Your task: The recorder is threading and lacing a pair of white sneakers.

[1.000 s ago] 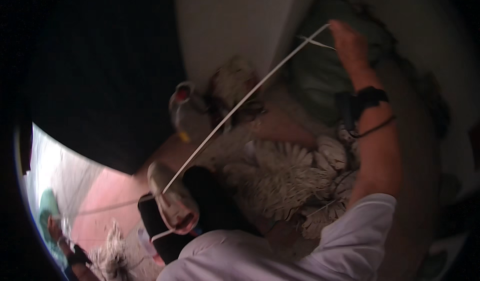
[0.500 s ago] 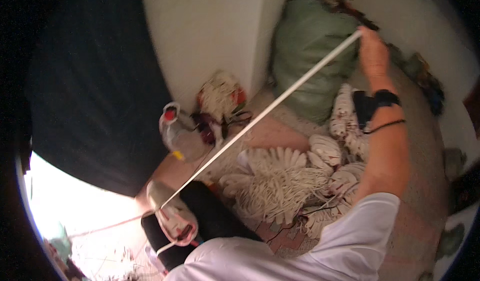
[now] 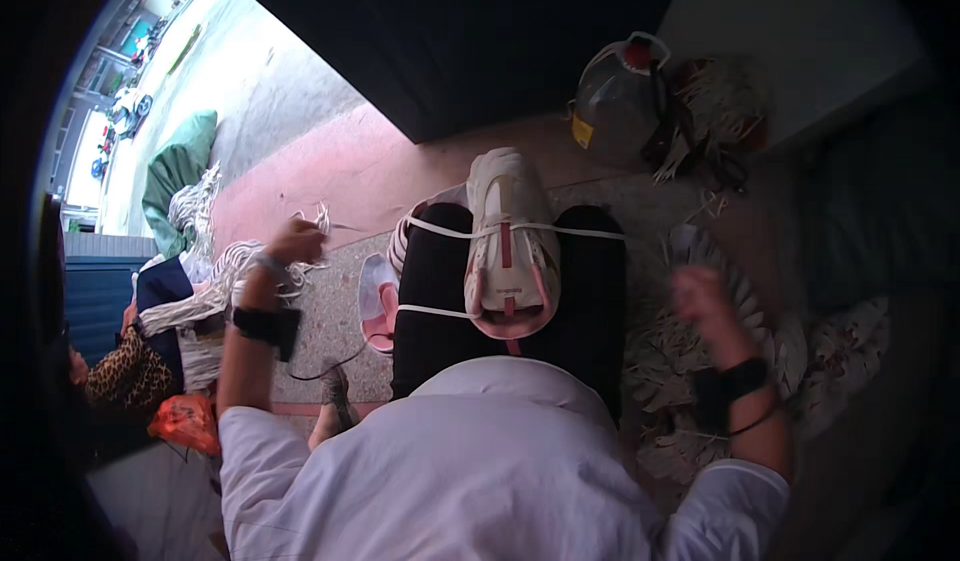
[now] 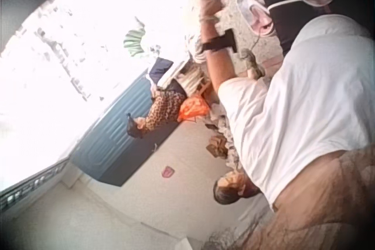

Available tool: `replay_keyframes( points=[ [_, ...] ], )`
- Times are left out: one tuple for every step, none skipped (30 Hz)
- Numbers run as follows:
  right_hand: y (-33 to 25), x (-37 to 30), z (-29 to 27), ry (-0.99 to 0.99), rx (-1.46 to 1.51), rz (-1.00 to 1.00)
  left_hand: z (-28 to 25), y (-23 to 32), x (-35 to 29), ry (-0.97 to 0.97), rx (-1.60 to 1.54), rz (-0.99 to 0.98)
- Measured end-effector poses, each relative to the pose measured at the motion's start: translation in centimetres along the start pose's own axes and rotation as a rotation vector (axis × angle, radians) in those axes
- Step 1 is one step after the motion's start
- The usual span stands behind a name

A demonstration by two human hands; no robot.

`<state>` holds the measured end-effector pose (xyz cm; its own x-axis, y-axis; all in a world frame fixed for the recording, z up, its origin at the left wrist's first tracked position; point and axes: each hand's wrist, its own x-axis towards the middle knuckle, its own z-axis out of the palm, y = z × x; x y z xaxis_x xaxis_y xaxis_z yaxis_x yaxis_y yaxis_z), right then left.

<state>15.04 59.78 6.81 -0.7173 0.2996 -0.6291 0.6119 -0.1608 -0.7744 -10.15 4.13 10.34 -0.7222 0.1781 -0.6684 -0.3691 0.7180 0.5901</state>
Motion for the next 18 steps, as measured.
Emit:
replay_keyframes(
  points=[
    [-0.9,-0.4,4.8,-0.163,-0.018,0.098,3.0,-1.3,0.2,-0.131,-0.176,0.102],
    [-0.8,-0.6,7.9,-0.276,0.039,0.105,6.1,0.2,-0.1,-0.208,-0.058,0.268],
    [-1.7,-0.9,10.7,-0.301,0.056,0.106,9.3,3.3,-1.8,-0.239,-0.176,0.334],
    [-2.2,-0.7,12.8,-0.325,0.083,0.074,12.1,4.4,-2.6,-0.188,-0.302,0.394],
    [-2.5,-0.1,14.2,-0.351,0.1,0.025,13.5,5.6,-2.9,-0.185,-0.12,0.578],
    [-2.5,0.7,14.9,-0.345,0.106,0.034,15.0,8.1,-3.9,-0.158,-0.055,0.673],
    [-2.4,1.7,15.6,-0.344,0.085,-0.048,16.5,9.0,-3.5,-0.101,-0.035,0.947],
    [-2.4,2.5,16.1,-0.333,0.065,-0.13,17.6,10.7,-3.6,-0.018,0.15,1.077],
    [-2.8,2.9,16.6,-0.334,0.068,-0.125,18.7,11.4,-3.2,0.056,0.226,1.208],
    [-3.3,3.2,17.1,-0.311,0.093,-0.162,19.4,11.9,-3.0,0.052,0.229,1.203],
    [-3.6,3.5,17.5,-0.288,0.118,-0.198,20.0,12.3,-2.8,0.086,0.354,1.234],
    [-3.8,3.7,17.8,-0.288,0.125,-0.194,20.3,12.6,-2.7,0.117,0.479,1.265],
    [-4.0,4.0,18.1,-0.278,0.165,-0.247,20.5,12.5,-2.3,0.179,0.541,1.279],
    [-4.1,4.2,18.3,-0.268,0.205,-0.299,20.5,12.4,-2.0,0.172,0.545,1.277],
    [-3.9,4.5,18.5,-0.264,0.211,-0.296,20.3,12.4,-1.8,0.191,0.573,1.242],
    [-3.6,4.8,18.6,-0.249,0.205,-0.372,20.1,12.3,-1.6,0.211,0.601,1.206],
    [-3.3,5.0,18.7,-0.232,0.197,-0.449,19.8,12.2,-1.2,0.205,0.596,1.191],
    [-3.2,5.1,18.8,-0.232,0.202,-0.443,19.6,12.0,-1.1,0.199,0.599,1.187]
  ],
)
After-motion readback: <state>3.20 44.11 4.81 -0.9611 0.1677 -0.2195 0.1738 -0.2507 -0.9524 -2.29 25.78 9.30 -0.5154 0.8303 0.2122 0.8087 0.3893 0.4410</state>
